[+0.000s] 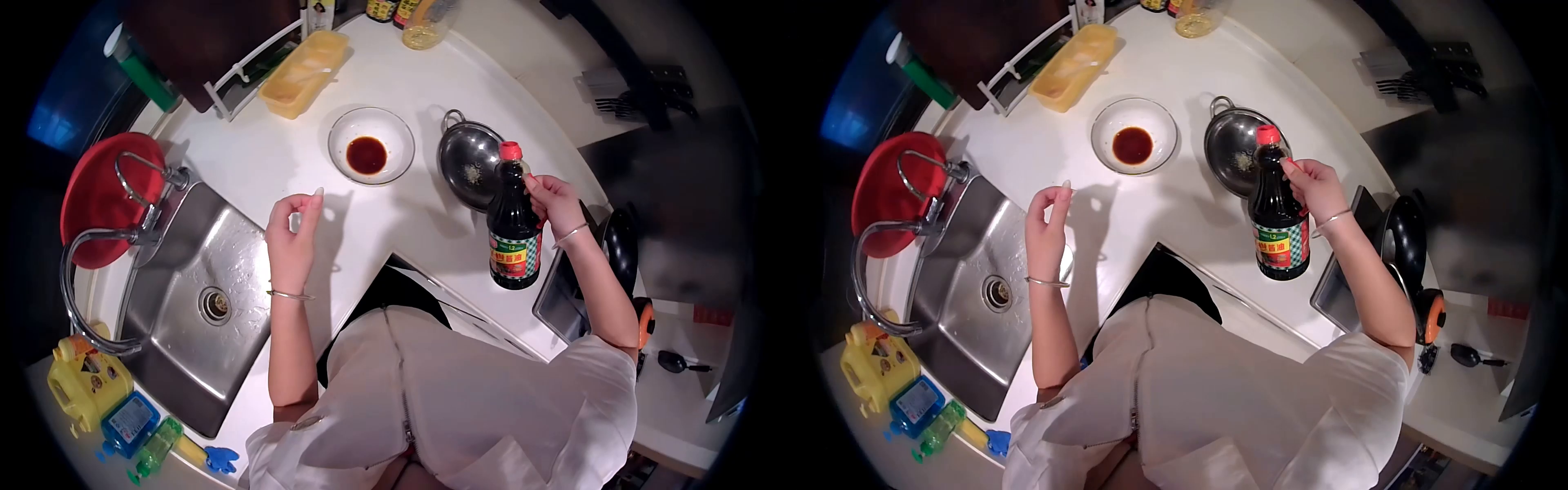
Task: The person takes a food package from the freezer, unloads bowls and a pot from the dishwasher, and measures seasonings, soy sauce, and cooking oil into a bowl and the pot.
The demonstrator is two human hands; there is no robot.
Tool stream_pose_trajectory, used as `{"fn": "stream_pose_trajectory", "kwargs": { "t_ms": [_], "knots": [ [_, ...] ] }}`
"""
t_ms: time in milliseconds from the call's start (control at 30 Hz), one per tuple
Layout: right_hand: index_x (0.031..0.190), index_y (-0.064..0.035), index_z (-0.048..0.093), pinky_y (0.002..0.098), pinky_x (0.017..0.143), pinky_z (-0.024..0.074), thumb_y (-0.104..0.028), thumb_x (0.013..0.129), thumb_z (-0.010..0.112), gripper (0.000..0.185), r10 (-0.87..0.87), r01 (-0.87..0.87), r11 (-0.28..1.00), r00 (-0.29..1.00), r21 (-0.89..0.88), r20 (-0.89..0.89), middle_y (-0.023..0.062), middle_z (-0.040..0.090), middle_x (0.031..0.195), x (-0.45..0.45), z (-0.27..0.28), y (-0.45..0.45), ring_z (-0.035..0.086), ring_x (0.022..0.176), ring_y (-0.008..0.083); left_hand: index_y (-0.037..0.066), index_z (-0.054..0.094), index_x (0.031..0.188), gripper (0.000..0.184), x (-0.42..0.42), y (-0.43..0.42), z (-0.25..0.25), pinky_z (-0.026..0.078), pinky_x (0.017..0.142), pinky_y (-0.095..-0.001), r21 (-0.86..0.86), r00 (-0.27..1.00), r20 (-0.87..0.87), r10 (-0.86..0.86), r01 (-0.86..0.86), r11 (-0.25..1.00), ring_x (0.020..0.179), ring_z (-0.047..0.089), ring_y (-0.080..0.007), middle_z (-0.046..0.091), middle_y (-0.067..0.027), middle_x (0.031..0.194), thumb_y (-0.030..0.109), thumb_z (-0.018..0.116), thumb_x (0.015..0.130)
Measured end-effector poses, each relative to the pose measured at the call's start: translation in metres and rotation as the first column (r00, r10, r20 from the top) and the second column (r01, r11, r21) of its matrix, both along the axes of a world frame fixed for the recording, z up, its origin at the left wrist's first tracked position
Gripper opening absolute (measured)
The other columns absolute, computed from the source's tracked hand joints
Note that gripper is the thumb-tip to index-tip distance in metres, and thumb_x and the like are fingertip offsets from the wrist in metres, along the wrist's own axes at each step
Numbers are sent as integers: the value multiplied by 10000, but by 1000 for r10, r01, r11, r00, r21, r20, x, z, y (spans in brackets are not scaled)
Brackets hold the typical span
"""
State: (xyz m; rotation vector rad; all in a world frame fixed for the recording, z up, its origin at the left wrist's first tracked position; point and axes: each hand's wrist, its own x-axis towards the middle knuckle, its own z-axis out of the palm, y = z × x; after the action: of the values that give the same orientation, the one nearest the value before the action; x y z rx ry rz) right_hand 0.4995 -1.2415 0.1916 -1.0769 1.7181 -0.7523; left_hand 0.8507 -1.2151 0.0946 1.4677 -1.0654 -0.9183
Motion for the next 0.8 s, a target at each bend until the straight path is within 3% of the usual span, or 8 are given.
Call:
{"fn": "stream_pose_trajectory", "kwargs": {
  "t_ms": [333, 533, 800],
  "knots": [
    [668, -50, 523, 189, 417, 260, -234, 827, 578, 249, -117, 128, 980, 990, 152, -78, -54, 399, 520, -33, -26, 7, 331, 435, 40, -7, 571, 817, 269, -10, -6, -2, 396, 777, -255, 50, 997, 6, -73, 73, 996, 794, 504, -130, 572, -56, 796, 257, 614, 796],
    [660, -39, 537, 204, 405, 283, -256, 819, 585, 273, -64, 92, 977, 987, 192, -146, -35, 425, 535, -43, -39, 2, 340, 430, 53, -8, 570, 815, 264, -11, -5, -3, 392, 780, -252, 55, 997, -3, -83, 83, 995, 794, 503, -129, 567, -56, 796, 251, 614, 797],
    [656, -39, 532, 213, 394, 264, -259, 815, 589, 277, -119, 140, 973, 986, 182, -121, -30, 421, 529, -54, -50, 1, 332, 415, 58, -8, 570, 822, 256, -9, -4, -4, 391, 783, -249, 58, 996, -2, -86, 86, 995, 802, 502, -127, 568, -53, 805, 244, 614, 798]
  ]
}}
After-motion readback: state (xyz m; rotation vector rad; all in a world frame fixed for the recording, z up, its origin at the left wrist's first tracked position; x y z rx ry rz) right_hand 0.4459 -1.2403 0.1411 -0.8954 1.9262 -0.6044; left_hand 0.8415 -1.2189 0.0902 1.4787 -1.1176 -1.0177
